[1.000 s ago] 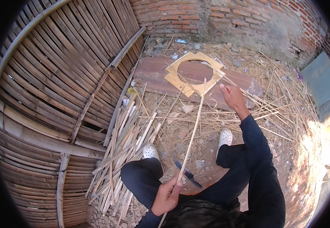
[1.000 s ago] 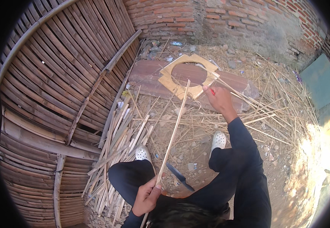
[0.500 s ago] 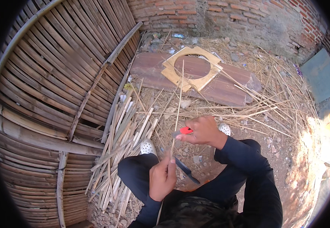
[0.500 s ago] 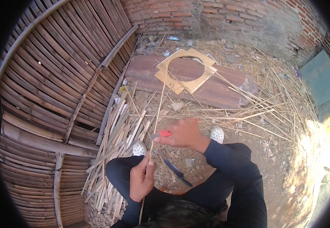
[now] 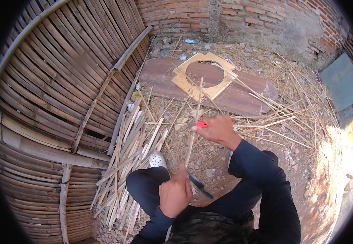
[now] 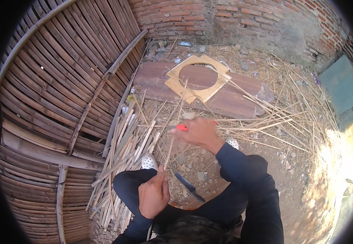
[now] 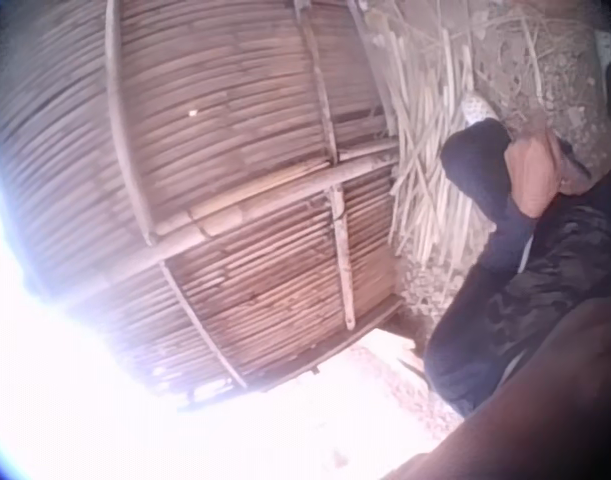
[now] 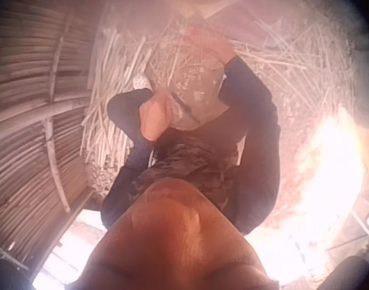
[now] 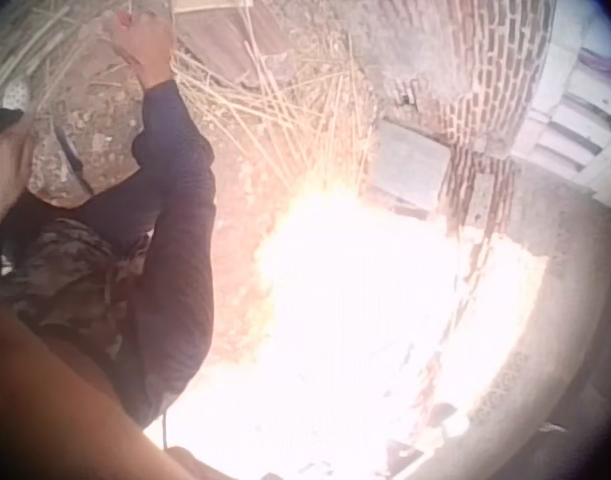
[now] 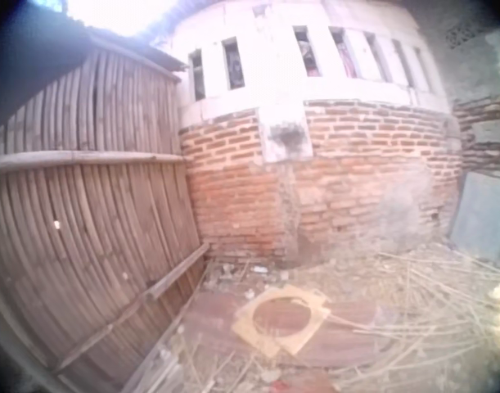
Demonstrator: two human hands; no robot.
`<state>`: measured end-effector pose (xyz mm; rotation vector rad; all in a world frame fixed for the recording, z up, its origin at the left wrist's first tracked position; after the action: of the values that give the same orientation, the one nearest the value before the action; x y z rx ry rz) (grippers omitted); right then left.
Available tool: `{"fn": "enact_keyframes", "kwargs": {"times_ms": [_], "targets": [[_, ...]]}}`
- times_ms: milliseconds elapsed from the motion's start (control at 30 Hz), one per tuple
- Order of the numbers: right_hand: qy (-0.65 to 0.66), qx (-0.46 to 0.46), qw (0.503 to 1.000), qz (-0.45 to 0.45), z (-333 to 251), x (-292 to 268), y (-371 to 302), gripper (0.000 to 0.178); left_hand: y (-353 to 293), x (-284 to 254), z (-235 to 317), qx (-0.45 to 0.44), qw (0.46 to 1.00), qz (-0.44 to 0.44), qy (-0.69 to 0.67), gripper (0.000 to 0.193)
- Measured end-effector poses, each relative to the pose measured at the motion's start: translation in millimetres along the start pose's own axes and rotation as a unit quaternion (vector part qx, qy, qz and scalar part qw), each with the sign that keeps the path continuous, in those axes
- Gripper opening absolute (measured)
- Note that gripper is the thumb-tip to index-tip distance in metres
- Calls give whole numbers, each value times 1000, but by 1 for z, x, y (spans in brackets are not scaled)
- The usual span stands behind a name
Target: The person sits on the ground and uses a red utility knife to shave thin strips from a long bamboo stick. They hold the stick with their left hand and repeatedly scrape the blade along its length to remove the outer layer, creating fine shavings that fall to the ground.
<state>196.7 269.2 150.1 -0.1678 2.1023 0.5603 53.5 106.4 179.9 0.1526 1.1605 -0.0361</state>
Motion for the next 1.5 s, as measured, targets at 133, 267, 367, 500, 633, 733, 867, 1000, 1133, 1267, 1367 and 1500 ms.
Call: {"fn": "enact_keyframes", "kwargs": {"times_ms": [133, 267, 367, 500, 633, 733, 867, 1000, 1133, 1267, 1367, 1500], "targets": [[46, -41, 996, -72, -6, 20, -12, 70, 1, 2, -10, -2, 999, -2, -38, 37], [109, -169, 975, -92, -74, 30, -50, 67, 4, -2, -18, -12, 998, 39, -55, 36], [86, -204, 974, -37, -65, 18, -32, 65, 14, -5, -17, -18, 998, 36, -57, 34], [33, -40, 999, 4, 0, 3, 15, 67, 4, 1, -12, -9, 999, 4, -50, 34], [42, 13, 997, -67, 19, 19, 11, 68, 0, 6, -14, -2, 997, 23, -70, 35], [85, -73, 987, -120, -48, 34, -32, 67, 7, 7, -23, -38, 996, 3, -79, 34], [89, -47, 991, -86, -19, 36, -12, 67, 7, 9, -24, -35, 997, 14, -65, 36], [73, -6, 996, -56, 5, 29, 1, 67, 5, 5, -23, -38, 996, 9, -81, 34], [64, -89, 990, -85, -38, 33, -24, 67, 5, 7, -26, -35, 996, 18, -84, 36], [35, 26, 998, -43, 41, 21, 20, 64, -6, 11, -14, -24, 994, -14, -109, 37], [28, -7, 999, -46, 25, 23, 15, 68, -11, 4, -16, -31, 992, -23, -120, 37], [98, -137, 984, -66, -54, 22, -34, 69, -4, 4, -20, -10, 993, 17, -112, 37]]}}
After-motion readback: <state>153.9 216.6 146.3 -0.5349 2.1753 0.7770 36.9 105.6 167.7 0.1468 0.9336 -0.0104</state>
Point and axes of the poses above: each hand's wrist, its own y-axis towards the middle knuckle, its own x-axis out of the palm, z = x × y, the point moved 10 cm from there along y, towards the middle knuckle, and after that the axes turned 10 degrees about y, right-handed, at the moved point
